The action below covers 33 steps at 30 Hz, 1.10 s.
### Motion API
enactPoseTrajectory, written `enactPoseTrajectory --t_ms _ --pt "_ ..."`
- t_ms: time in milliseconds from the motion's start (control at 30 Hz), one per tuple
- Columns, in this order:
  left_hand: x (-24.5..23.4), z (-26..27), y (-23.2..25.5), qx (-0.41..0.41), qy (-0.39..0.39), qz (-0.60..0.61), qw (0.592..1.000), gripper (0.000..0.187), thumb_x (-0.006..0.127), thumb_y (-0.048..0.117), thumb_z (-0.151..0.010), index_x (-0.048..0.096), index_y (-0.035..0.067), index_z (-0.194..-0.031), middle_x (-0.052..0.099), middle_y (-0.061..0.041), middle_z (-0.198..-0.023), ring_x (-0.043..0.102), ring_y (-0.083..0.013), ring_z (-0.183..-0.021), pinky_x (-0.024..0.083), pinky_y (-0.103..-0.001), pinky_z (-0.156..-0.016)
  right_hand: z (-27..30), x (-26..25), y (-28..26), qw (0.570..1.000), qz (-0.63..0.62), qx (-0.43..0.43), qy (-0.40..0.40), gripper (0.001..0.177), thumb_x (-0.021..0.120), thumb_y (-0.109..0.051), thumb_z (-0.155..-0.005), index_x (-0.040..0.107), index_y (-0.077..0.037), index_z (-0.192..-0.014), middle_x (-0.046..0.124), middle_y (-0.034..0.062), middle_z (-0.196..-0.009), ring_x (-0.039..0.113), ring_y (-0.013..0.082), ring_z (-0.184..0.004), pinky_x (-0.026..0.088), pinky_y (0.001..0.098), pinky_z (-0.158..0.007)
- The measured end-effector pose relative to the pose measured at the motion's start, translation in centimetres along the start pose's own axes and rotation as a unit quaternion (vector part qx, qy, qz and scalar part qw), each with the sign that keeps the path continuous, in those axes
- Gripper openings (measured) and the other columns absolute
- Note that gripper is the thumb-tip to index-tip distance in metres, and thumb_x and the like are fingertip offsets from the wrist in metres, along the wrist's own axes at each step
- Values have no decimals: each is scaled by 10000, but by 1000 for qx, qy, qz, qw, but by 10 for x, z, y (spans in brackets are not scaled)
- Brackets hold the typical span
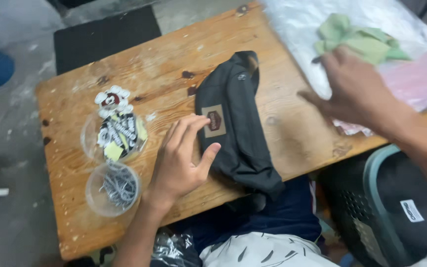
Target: The person wipes a clear plastic bag with a cloth, places a black bag inside, and seals it. They then wipe the black bag with the cloth and attach a keychain to it before placing it into a plastic bag.
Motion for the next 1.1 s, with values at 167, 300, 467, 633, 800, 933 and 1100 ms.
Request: enactPoseTrajectory --t_ms 167,300,467,633,800,933,1100 --pt "31 63 -26 -192 -112 111 969 361 657 345 -899 623 117 -1176 704 -66 -923 711 -269 -736 566 -389 -654 21 105 -74 972 -127 20 -198 864 544 -701 -860 457 5 -1352 761 224 -950 725 442 -998 538 583 -881" --pt "97 126 -22 -360 -335 201 847 518 551 526 -916 557 73 -1167 765 -96 -887 743 -327 -840 576 -438 -735 -5 122 -79 948 -253 86 -171 857 740 -557 -788 493 42 -1349 720 285 -1087 649 449 -1137 515 580 -913" --pt "107 113 -9 -363 -362 170 842 827 635 587 -794 354 65 -1370 741 -39 -914 733 -289 -942 586 -443 -817 -47 123 -80 846 -510 120 -95 614 769 -302 -888 535 134 -1251 664 368 -1019 718 440 -881 596 483 -573" --pt "114 68 -40 -308 -249 59 916 694 574 567 -884 527 -16 -1258 719 -174 -844 726 -430 -874 578 -571 -728 -73 102 -78 774 -627 74 -58 555 727 -253 -978 487 179 -1232 663 339 -920 722 454 -880 604 592 -679" --pt "129 56 -107 -246 -148 -161 944 503 578 532 -846 647 178 -496 608 -77 -451 675 -325 -467 566 -402 -482 -42 64 -98 771 -633 42 -57 465 732 -230 -940 548 93 -1221 683 203 -858 735 282 -773 645 434 -638" --pt "112 44 -125 -371 -80 -77 922 409 716 346 -687 624 0 -490 614 -188 -482 679 -402 -501 509 -390 -408 -27 96 -90 807 -586 23 -72 450 682 -224 -961 548 76 -1269 695 306 -970 708 323 -915 623 488 -704" --pt "124 55 -129 -267 -157 -152 939 593 819 229 -614 686 -80 -1102 665 -259 -998 678 -457 -961 595 -611 -765 -15 135 -57 911 -404 42 -66 510 642 -340 -968 537 48 -1282 702 312 -981 716 425 -951 594 540 -745"
Point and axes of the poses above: each hand's wrist, its own z-axis away from the middle knuckle, its own x-axis out of the palm, y = z × x, the point moved 10 cm from there along -z, towards the middle knuckle
